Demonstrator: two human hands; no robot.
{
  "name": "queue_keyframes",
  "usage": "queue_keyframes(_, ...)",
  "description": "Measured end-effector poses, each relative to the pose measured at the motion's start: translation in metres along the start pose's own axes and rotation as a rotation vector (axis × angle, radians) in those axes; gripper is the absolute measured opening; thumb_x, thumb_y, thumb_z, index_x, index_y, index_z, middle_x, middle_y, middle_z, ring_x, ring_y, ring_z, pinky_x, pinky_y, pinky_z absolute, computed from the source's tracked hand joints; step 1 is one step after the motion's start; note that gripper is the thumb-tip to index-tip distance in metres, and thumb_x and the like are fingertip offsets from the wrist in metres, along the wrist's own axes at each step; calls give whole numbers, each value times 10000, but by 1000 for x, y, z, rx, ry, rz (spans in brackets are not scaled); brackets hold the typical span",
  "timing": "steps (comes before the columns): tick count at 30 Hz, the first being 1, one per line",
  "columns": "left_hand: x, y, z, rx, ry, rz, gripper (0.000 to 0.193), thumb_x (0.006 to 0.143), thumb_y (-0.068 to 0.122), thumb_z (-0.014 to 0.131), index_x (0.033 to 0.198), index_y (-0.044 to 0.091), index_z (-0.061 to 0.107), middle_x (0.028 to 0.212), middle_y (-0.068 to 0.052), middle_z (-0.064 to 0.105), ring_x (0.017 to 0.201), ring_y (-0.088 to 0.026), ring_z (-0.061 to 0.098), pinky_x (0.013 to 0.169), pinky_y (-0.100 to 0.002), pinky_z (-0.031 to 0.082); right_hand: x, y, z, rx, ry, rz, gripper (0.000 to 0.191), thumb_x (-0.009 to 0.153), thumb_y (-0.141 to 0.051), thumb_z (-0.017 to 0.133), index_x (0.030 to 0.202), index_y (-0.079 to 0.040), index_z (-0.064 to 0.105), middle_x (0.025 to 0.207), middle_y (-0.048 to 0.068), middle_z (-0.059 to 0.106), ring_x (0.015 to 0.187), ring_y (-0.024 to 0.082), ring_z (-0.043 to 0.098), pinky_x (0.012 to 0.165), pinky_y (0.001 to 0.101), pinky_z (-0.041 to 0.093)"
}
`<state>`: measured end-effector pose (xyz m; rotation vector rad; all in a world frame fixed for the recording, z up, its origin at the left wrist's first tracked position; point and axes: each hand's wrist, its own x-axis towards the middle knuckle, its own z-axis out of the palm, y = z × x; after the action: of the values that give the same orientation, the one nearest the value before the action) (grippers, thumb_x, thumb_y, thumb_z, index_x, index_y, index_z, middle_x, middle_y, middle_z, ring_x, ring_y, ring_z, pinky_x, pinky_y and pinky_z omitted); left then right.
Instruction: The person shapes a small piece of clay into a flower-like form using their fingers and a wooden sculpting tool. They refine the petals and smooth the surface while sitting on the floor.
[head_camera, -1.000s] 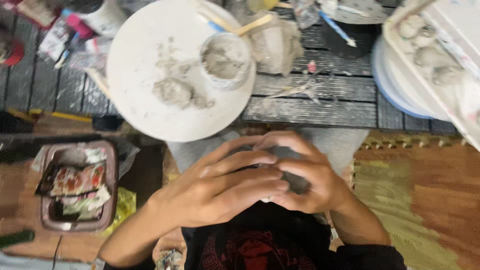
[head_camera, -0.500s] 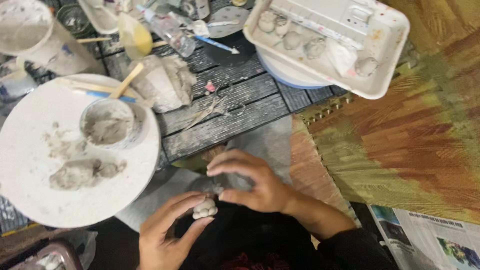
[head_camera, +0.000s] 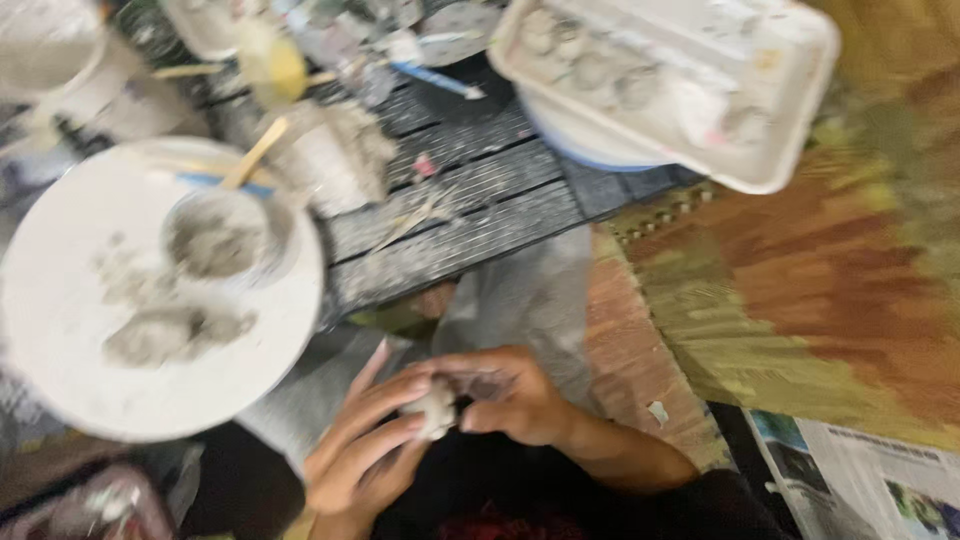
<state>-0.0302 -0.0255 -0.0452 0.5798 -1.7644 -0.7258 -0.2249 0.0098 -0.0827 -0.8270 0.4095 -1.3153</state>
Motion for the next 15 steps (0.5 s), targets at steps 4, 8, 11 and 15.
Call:
queue_keyframes(4,9,-5,7,-126,-16,43,240,871,73,840,1058,55,691,1178,-195,749,1181,-369,753,1211,-659,427,-16,-5,-8,-201,111,118,558,893,-107,849,1377,80,643,1210,243,754,1057,301,760,959,417,634)
queue_keyframes(8,30,-10,-4,-409,-126,-17,522,855,221,863,1229,4,570,1303,-210,658,1335,-424,580,1272,-676,283,-7,-13,-5,-441,112,-116,581,851,-79,854,1361,49,606,1247,228,735,1114,315,775,963,443,679)
queue_keyframes(11,34,-7,-32,-451,-233,-177,603,870,345,836,1336,47,598,1408,-167,622,1427,-381,507,1240,-568,350,-3,-22,5,-452,117,-93,593,825,-38,866,1344,65,598,1232,232,732,1118,304,770,947,437,682)
queue_keyframes(15,33,-11,-37,-394,-339,-194,489,870,331,848,1274,84,727,1432,-162,648,1449,-364,551,1218,-525,407,-5,-27,14,-481,118,-81,608,785,1,888,1323,85,617,1208,245,729,1112,283,752,969,416,656)
